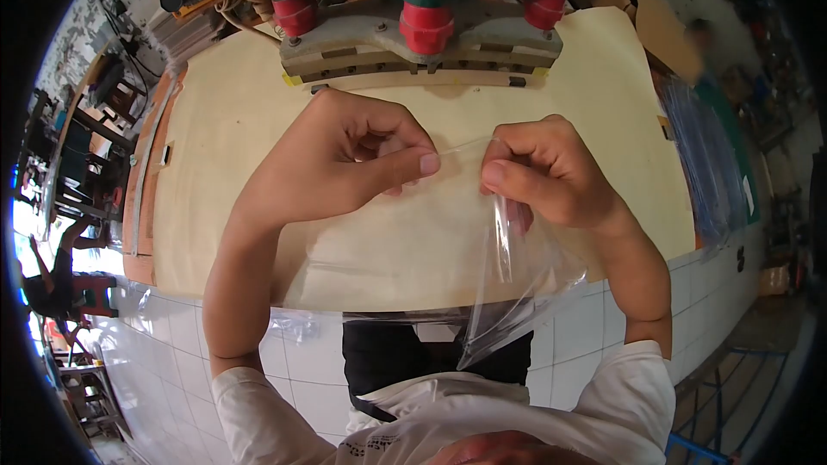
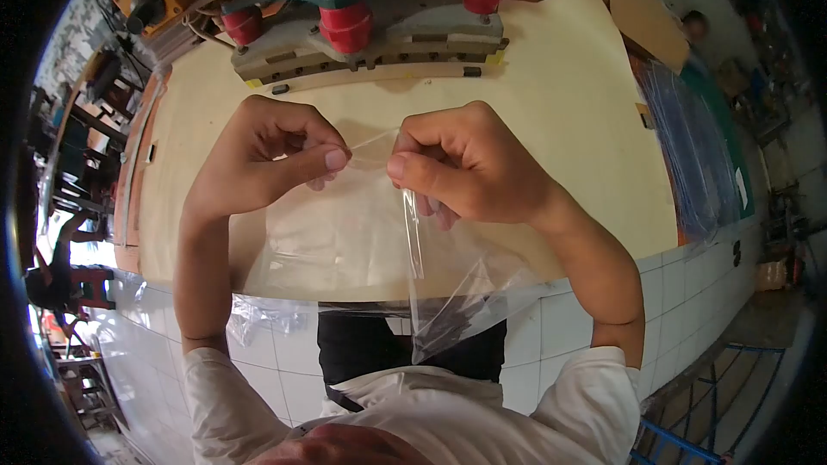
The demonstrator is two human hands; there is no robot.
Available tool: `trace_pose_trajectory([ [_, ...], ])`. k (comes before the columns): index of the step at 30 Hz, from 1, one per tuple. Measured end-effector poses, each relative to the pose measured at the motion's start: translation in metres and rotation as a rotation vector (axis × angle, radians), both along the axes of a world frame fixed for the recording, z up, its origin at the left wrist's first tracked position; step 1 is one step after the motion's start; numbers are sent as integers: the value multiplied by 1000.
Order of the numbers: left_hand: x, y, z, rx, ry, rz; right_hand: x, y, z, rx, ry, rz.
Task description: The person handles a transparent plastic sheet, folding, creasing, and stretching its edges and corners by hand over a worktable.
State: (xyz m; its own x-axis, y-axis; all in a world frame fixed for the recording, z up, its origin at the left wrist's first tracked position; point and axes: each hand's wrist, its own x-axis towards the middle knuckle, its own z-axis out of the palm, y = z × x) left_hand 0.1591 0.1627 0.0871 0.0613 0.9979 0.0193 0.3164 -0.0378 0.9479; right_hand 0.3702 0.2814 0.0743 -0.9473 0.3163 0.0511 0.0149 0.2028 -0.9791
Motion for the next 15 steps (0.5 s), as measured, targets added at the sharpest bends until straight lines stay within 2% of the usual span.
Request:
trace_pose_trajectory([
  [9, 5, -2, -3, 51, 114, -10, 0, 1, -9, 99, 86, 15],
  [13, 6, -2, -5, 80, 114, -32, 1, -2, -5, 138, 50, -4],
  [15, 4, -2, -2, 42, 117, -36, 1, -3, -1, 68, -8, -60],
])
